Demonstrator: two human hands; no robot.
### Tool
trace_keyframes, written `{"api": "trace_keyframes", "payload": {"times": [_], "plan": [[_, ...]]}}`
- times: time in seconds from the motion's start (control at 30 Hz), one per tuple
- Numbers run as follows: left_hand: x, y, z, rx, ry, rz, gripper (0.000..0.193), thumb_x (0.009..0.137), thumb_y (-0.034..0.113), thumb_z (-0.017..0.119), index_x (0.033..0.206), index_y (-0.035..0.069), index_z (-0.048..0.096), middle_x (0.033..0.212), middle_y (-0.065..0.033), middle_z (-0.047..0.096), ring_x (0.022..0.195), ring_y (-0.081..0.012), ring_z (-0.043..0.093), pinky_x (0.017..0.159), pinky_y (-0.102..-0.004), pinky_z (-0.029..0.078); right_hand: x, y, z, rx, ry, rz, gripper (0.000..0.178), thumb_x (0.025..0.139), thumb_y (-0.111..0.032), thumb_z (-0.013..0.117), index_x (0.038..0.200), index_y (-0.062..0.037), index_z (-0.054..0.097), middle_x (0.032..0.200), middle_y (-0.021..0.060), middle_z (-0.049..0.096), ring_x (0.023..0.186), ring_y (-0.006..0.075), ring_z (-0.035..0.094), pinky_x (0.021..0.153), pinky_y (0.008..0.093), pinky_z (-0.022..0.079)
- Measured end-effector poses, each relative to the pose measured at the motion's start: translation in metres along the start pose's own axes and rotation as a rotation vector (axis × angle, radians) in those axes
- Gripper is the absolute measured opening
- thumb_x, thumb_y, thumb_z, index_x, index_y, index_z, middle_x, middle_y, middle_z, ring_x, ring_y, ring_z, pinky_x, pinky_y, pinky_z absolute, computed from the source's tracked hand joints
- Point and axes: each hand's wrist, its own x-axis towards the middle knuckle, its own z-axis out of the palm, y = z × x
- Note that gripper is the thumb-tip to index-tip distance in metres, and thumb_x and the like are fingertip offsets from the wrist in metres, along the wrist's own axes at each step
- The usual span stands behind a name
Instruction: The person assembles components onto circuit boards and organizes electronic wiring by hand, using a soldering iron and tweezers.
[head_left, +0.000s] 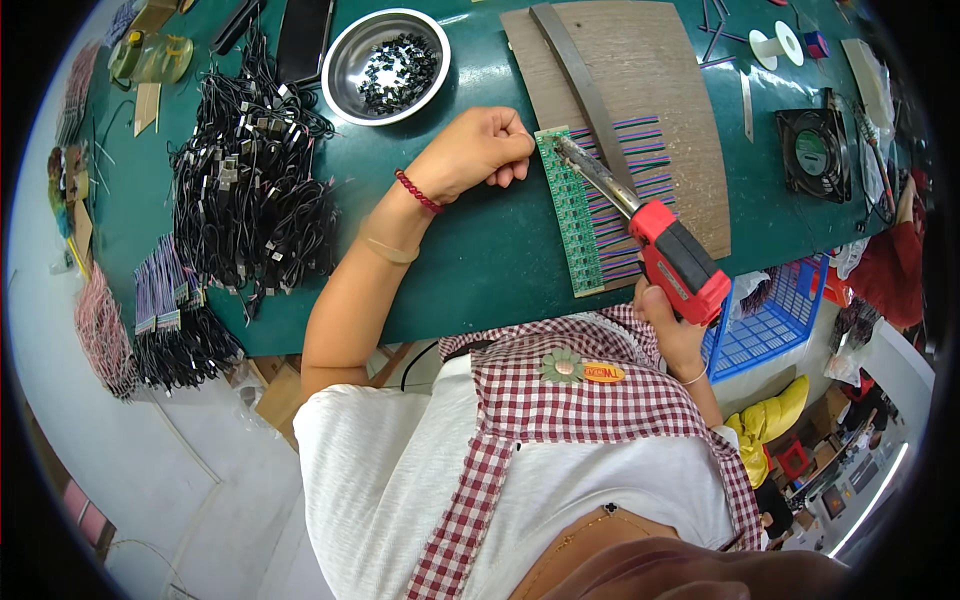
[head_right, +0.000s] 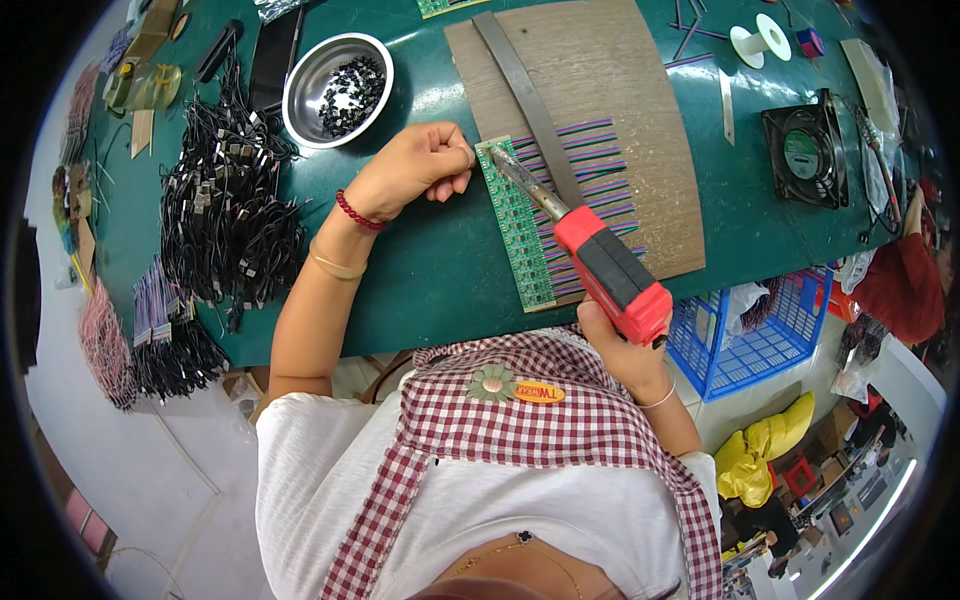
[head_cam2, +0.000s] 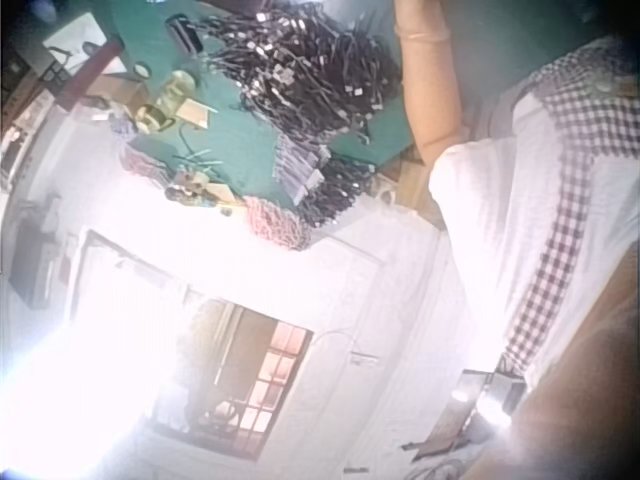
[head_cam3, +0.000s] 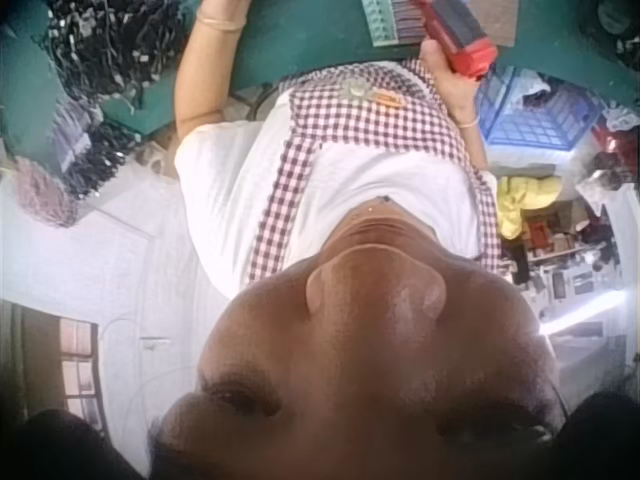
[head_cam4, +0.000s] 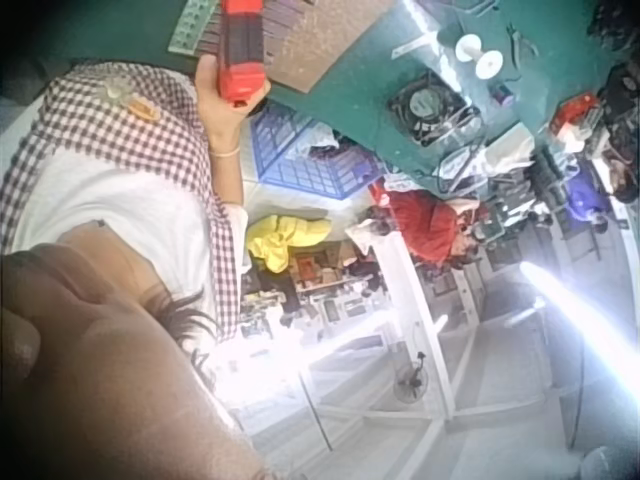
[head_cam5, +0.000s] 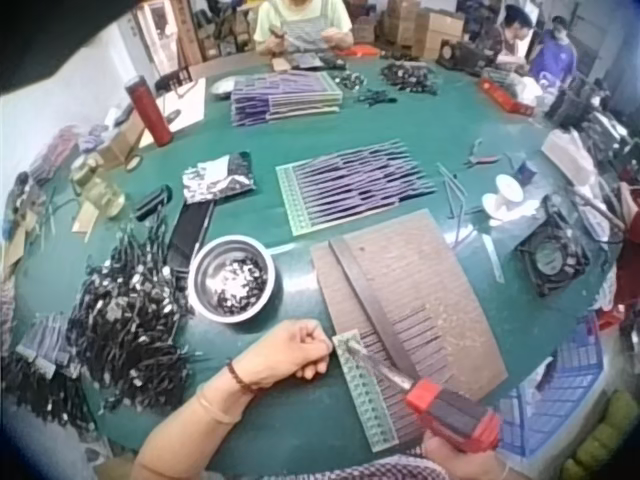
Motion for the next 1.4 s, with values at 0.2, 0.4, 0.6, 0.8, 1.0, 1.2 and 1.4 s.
{"api": "trace_keyframes", "payload": {"times": [0.2, 0.4, 0.6, 0.8, 1.0, 1.2, 1.4], "plan": [[0.000, 0.001, 0.001, -0.004, 0.001, 0.005, 0.011, 0.081, 0.012, 0.054, 0.073, 0.005, 0.052, 0.062, -0.0014, 0.056, 0.048, -0.0040, 0.048, 0.043, -0.0168, 0.036, 0.003, 0.009, -0.001, -0.026, 0.013, -0.003, 0.022, 0.076, -0.008, 0.068, 0.096, -0.0014, 0.059, 0.078, 0.0003, 0.058, 0.064, 0.0069, 0.052, 0.056, 0.0243, 0.044], [0.000, 0.000, -0.001, 0.008, 0.015, -0.003, 0.012, 0.081, 0.013, 0.055, 0.073, 0.005, 0.052, 0.062, -0.0017, 0.056, 0.048, -0.0040, 0.048, 0.044, -0.0169, 0.036, -0.001, 0.013, -0.003, -0.035, -0.031, -0.009, 0.023, 0.078, -0.007, 0.067, 0.098, -0.0012, 0.058, 0.077, 0.0006, 0.058, 0.063, 0.0066, 0.052, 0.055, 0.0240, 0.043], [-0.001, 0.001, 0.001, -0.006, 0.019, 0.001, 0.012, 0.081, 0.014, 0.055, 0.074, 0.005, 0.052, 0.062, -0.0023, 0.057, 0.048, -0.0042, 0.048, 0.043, -0.0170, 0.036, 0.000, -0.006, 0.007, 0.053, 0.013, -0.015, 0.030, 0.086, -0.011, 0.054, 0.110, 0.0057, 0.049, 0.061, 0.0057, 0.050, 0.051, 0.0104, 0.045, 0.048, 0.0234, 0.037], [-0.002, -0.002, 0.003, 0.010, 0.012, 0.009, 0.013, 0.082, 0.014, 0.055, 0.074, 0.004, 0.052, 0.062, -0.0027, 0.057, 0.049, -0.0043, 0.048, 0.043, -0.0173, 0.036, -0.001, -0.003, 0.007, 0.080, -0.007, 0.038, 0.035, 0.086, -0.014, 0.055, 0.114, 0.0047, 0.047, 0.061, 0.0053, 0.049, 0.048, 0.0105, 0.043, 0.047, 0.0232, 0.035], [-0.003, -0.007, 0.004, 0.008, 0.018, 0.010, 0.013, 0.082, 0.014, 0.055, 0.075, 0.004, 0.052, 0.062, -0.0028, 0.057, 0.049, -0.0044, 0.048, 0.043, -0.0170, 0.036, -0.008, 0.009, 0.003, 0.061, -0.012, -0.005, 0.032, 0.086, -0.014, 0.055, 0.111, 0.0040, 0.047, 0.060, 0.0055, 0.048, 0.048, 0.0109, 0.043, 0.047, 0.0234, 0.035], [-0.001, -0.006, -0.005, -0.010, 0.020, 0.016, 0.013, 0.082, 0.014, 0.055, 0.075, 0.004, 0.052, 0.062, -0.0028, 0.057, 0.048, -0.0044, 0.048, 0.043, -0.0170, 0.037, 0.005, -0.007, 0.003, 0.190, 0.019, -0.011, 0.034, 0.086, -0.017, 0.056, 0.112, 0.0039, 0.046, 0.059, 0.0060, 0.047, 0.047, 0.0112, 0.043, 0.046, 0.0242, 0.037], [-0.001, 0.010, 0.000, 0.014, -0.034, 0.100, 0.014, 0.085, 0.016, 0.052, 0.073, 0.007, 0.052, 0.061, -0.0007, 0.056, 0.049, -0.0054, 0.049, 0.043, -0.0185, 0.037, 0.001, -0.017, -0.007, 0.160, 0.073, -0.039, 0.032, 0.086, -0.015, 0.054, 0.109, 0.0057, 0.046, 0.057, 0.0066, 0.050, 0.045, 0.0116, 0.045, 0.045, 0.0239, 0.038]]}}
